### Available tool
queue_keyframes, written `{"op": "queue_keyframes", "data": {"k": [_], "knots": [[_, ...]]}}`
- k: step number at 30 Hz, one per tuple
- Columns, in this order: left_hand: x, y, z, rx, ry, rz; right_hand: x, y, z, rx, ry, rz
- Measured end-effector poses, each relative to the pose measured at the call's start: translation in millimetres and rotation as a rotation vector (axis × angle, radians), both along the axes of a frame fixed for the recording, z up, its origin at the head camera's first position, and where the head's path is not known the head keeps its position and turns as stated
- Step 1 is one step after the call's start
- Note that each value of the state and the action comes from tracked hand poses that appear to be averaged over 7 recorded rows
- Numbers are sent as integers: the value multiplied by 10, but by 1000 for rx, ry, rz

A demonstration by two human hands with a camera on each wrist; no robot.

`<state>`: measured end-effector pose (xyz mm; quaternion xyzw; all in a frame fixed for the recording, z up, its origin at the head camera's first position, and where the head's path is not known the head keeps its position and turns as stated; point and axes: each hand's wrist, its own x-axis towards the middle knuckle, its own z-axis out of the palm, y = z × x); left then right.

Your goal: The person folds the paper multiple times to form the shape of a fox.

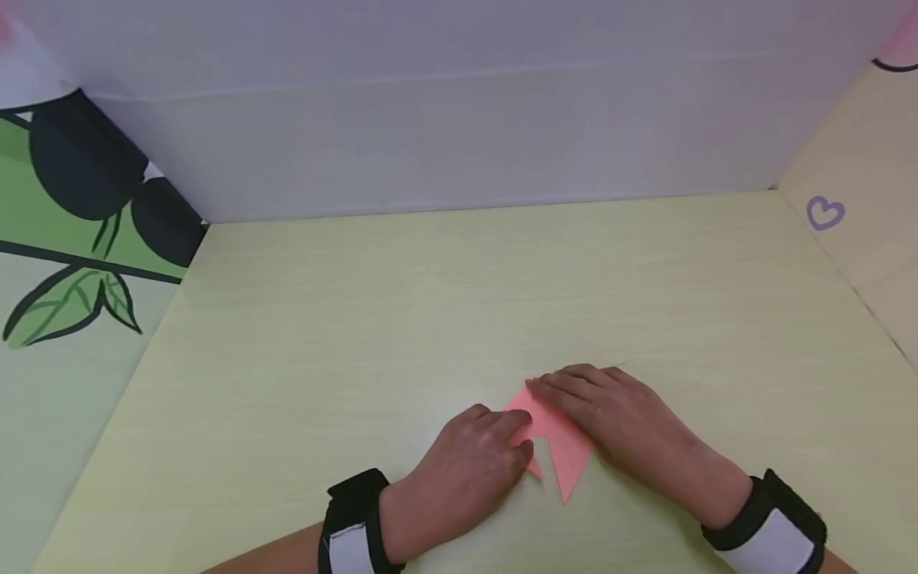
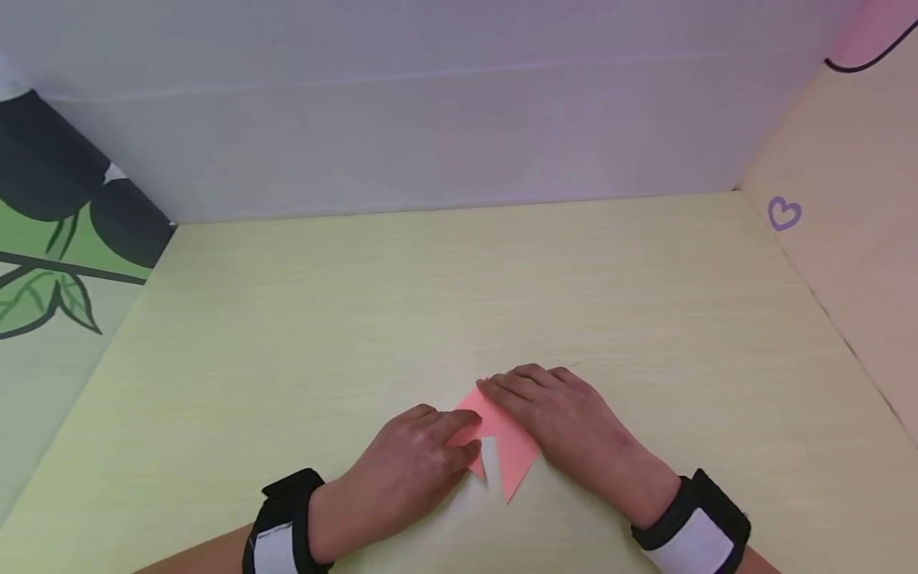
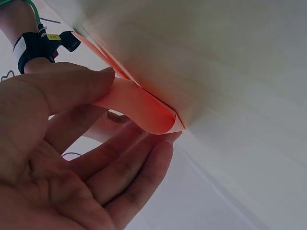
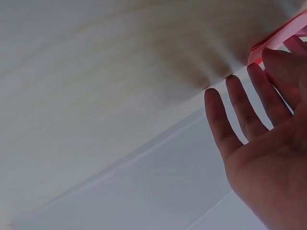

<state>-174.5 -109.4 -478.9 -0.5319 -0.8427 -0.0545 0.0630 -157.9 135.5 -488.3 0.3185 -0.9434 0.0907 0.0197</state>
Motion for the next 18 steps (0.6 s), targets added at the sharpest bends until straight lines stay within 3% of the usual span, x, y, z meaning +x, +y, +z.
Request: {"op": "queue_keyframes", "data": {"k": [13, 18], "knots": [[-2, 25, 20, -17, 4, 10, 1, -4, -14, 69, 19, 29], [-5, 36, 28, -18, 5, 5, 10, 5, -13, 50, 15, 24]]}}
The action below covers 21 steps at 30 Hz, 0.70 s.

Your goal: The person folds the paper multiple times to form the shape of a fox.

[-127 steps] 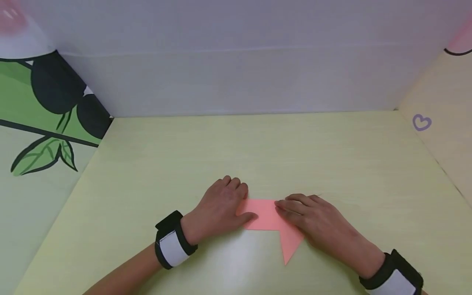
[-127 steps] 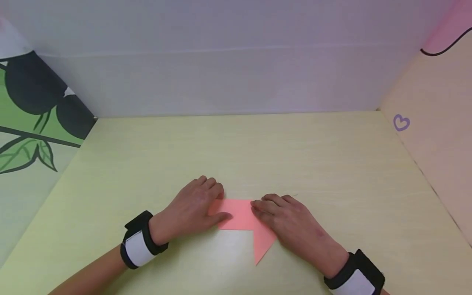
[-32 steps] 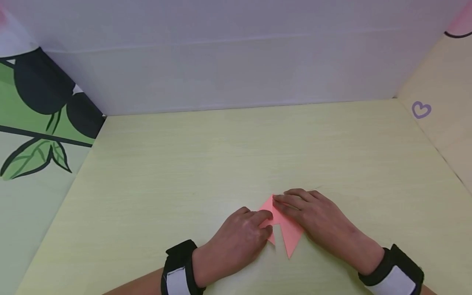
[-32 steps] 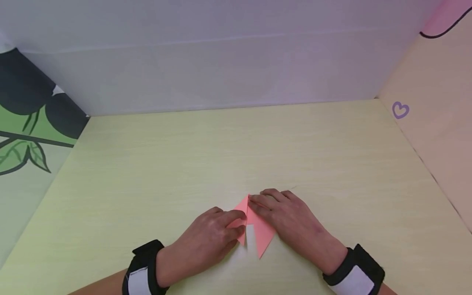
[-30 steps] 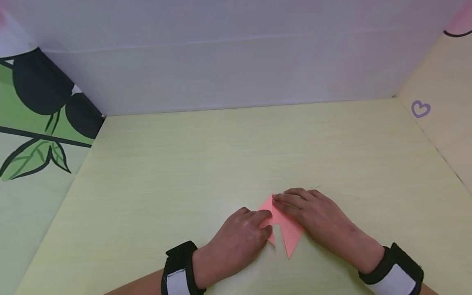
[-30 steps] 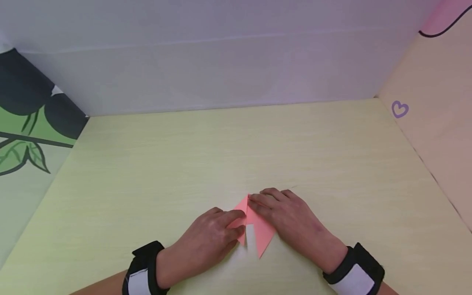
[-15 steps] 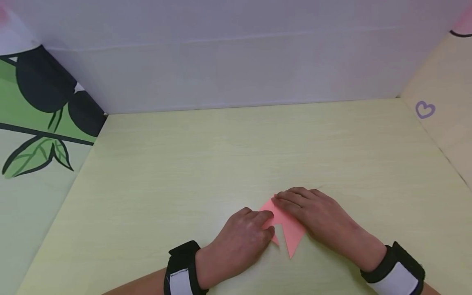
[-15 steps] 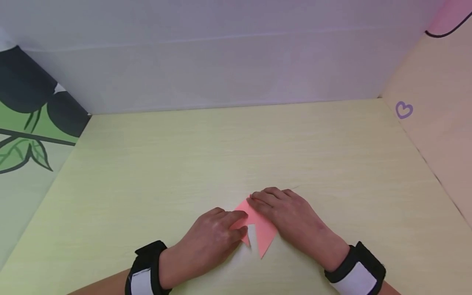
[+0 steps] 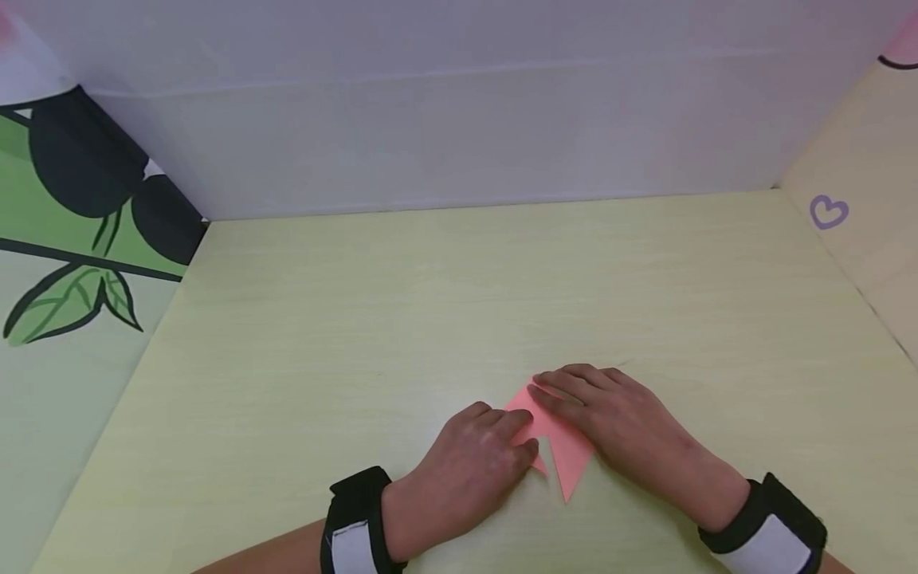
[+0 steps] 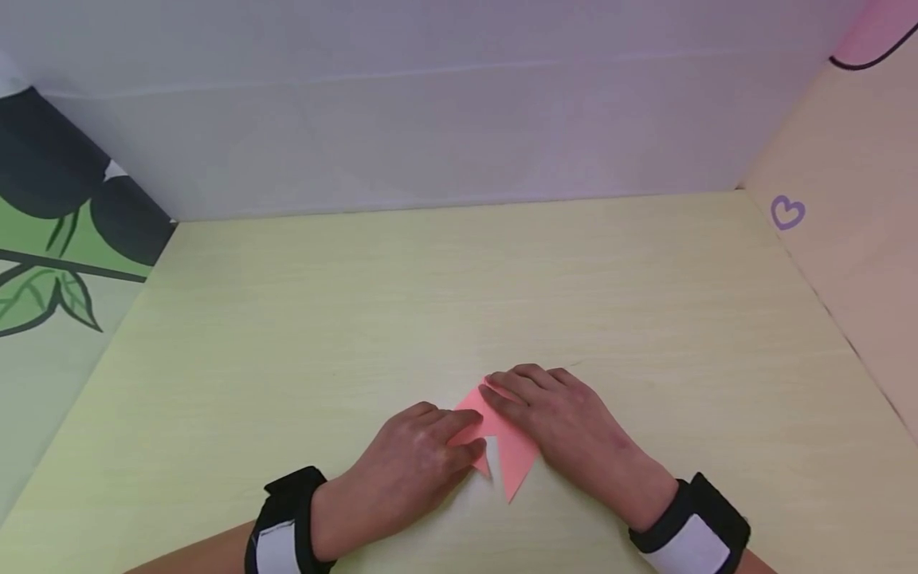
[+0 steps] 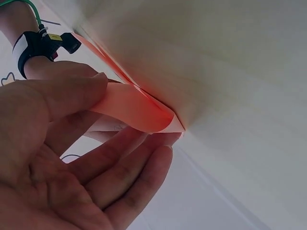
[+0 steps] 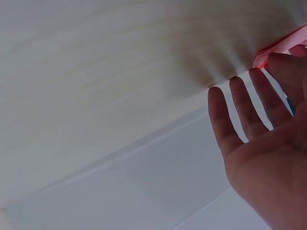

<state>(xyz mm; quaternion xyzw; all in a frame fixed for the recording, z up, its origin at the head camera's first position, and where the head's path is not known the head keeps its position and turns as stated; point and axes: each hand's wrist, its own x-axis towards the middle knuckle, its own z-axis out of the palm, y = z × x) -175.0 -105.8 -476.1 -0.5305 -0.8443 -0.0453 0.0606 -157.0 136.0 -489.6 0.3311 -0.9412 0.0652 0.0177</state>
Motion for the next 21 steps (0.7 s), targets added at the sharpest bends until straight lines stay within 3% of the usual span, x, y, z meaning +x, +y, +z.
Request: {"op": "queue_keyframes", "data": {"k": [5, 13, 21], "knots": [[-3, 0, 18, -24, 9, -16, 9, 8, -1, -25, -4, -11], [27, 7, 1, -66, 80, -36, -7, -9, -16, 57, -2, -8], [32, 11, -4, -76, 105, -36, -15, -25, -16, 61, 3, -15]]}}
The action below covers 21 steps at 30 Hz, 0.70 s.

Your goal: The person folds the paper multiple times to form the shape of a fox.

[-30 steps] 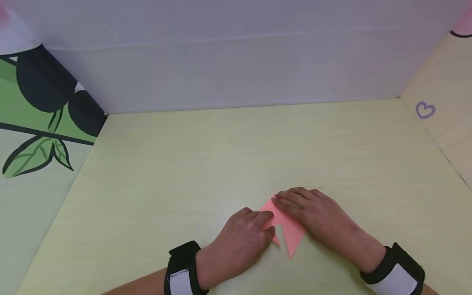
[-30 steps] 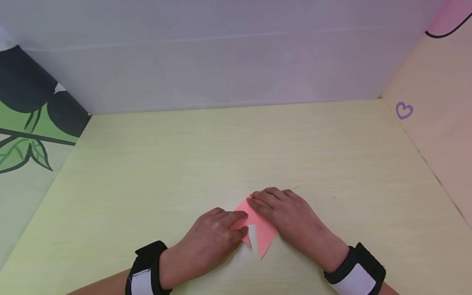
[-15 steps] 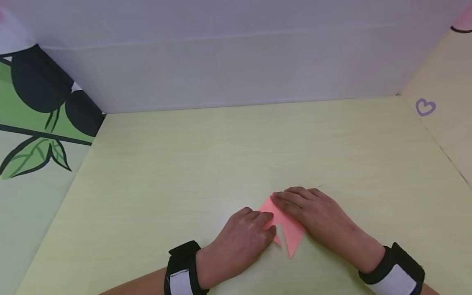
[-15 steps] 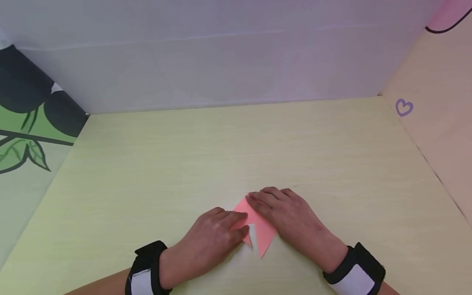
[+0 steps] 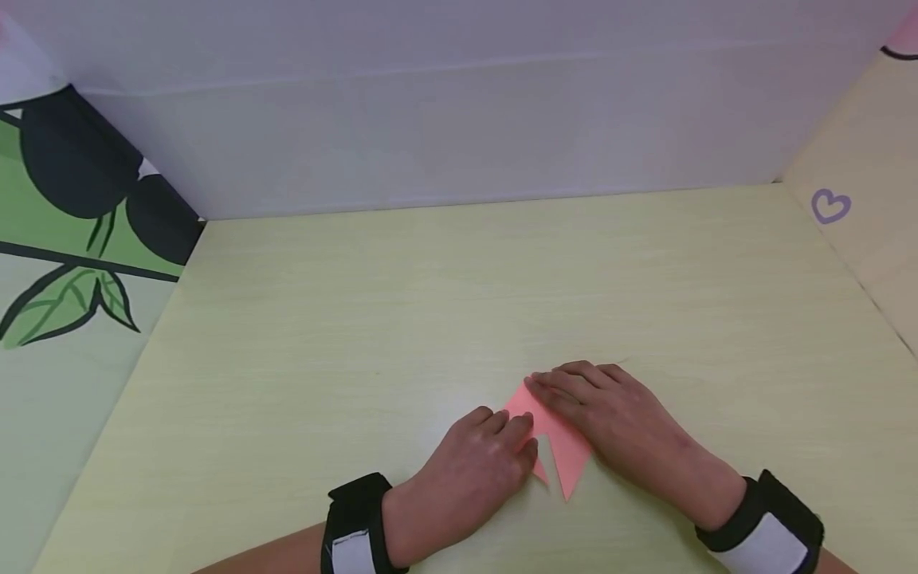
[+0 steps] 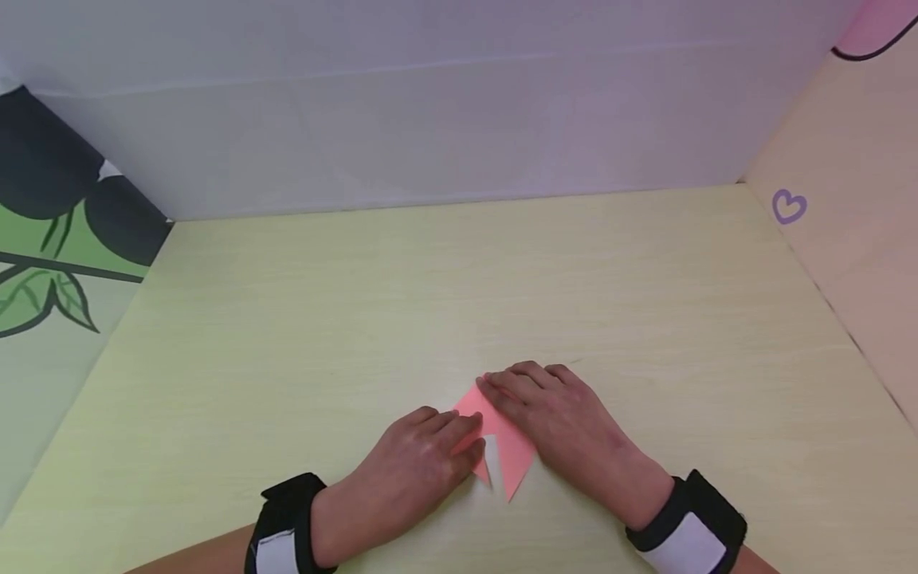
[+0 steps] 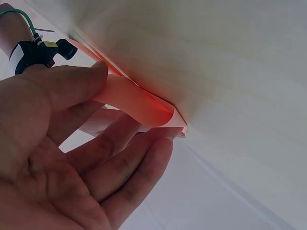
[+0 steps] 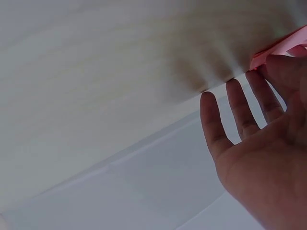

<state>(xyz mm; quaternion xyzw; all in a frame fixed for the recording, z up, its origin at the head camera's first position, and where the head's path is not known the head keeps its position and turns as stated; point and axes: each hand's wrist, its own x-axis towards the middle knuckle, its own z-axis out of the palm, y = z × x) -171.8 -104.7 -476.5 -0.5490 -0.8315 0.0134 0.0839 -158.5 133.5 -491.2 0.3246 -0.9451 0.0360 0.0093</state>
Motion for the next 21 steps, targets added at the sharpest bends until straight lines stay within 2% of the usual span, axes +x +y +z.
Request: {"op": "queue_keyframes", "data": {"k": [7, 10, 13, 18, 21], "knots": [[0, -9, -1, 0, -2, -6, 1, -39, 28, 28, -16, -16], [-10, -29, 10, 28, -45, -9, 9, -53, 36, 30, -17, -19], [-61, -98, 42, 96, -189, -13, 9, -64, 45, 36, -9, -12], [-271, -232, 115, 201, -585, -12, 11, -58, 40, 42, 11, 0], [-414, -272, 112, 253, -752, 12, 14, -57, 29, 32, 21, 4]]}}
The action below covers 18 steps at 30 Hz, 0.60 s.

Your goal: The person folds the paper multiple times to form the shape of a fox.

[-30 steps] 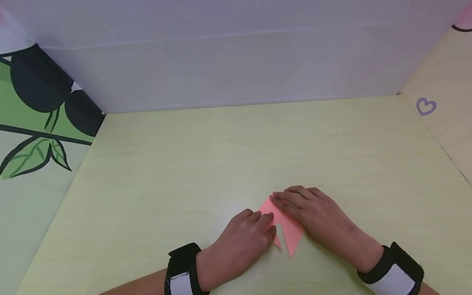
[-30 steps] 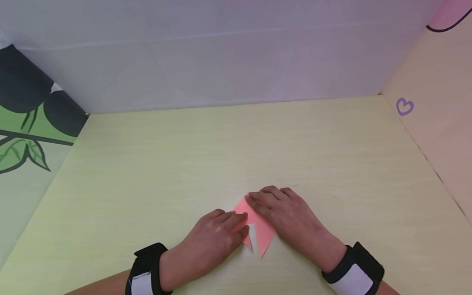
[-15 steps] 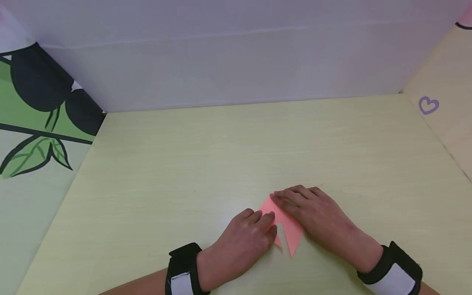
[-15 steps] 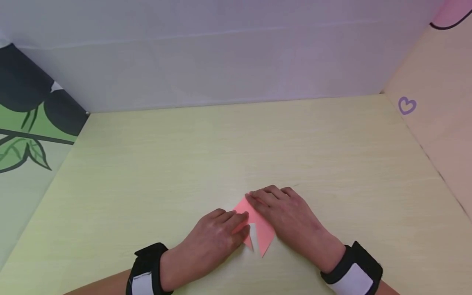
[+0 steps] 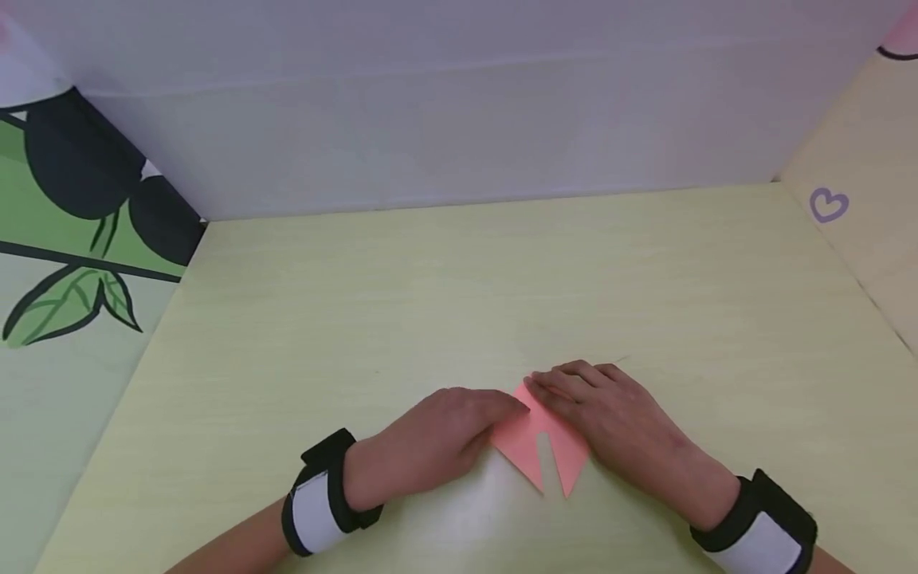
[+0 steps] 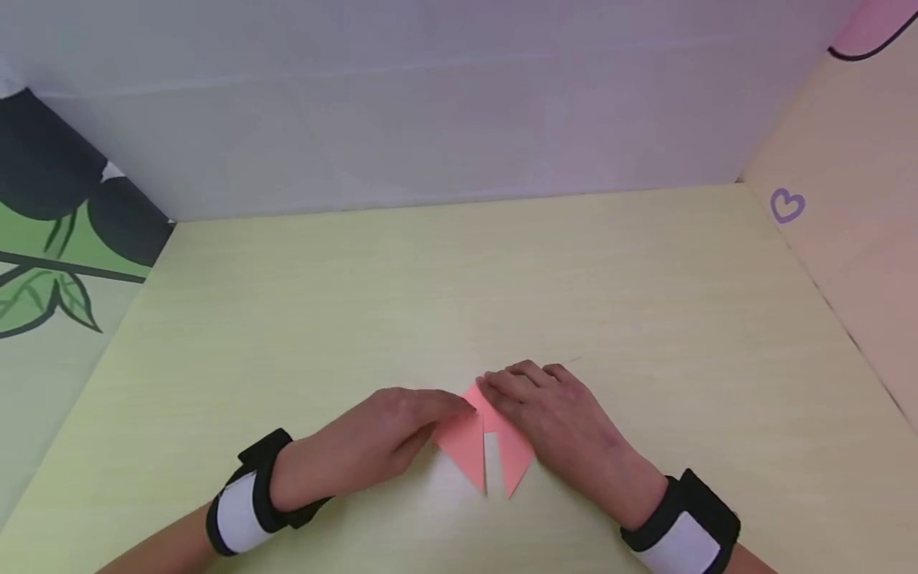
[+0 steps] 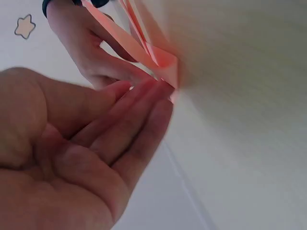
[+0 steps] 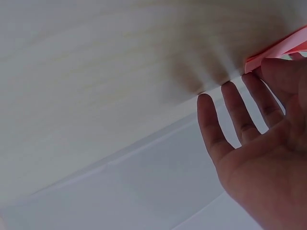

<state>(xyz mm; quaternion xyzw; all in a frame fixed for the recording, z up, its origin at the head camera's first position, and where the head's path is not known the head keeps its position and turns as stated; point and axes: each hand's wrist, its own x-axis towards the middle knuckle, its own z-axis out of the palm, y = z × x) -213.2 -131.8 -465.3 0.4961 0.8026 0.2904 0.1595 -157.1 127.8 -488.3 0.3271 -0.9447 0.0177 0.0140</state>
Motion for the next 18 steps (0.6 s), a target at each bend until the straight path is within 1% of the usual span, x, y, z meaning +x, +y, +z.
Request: {"op": "queue_keyframes", "data": {"k": [1, 3, 6, 8, 13, 15, 18], "knots": [[-44, -6, -14, 18, -36, 9, -1, 1, -3, -2, 3, 2], [-122, -4, -46, 70, -80, 20, -4, 1, -6, -8, 5, 4], [-196, 12, -106, 107, -68, 37, -7, 1, -12, -12, 3, 7], [-225, 19, -142, 100, -22, 46, -8, 1, -12, -12, 2, 9], [-277, 9, -219, 25, 109, 69, -12, 0, -4, -6, -1, 12], [-295, 10, -238, 8, 144, 66, -14, 3, -2, -5, -6, 11], [-314, 30, -258, 5, 180, 40, -13, 16, 1, 2, -13, 6]]}}
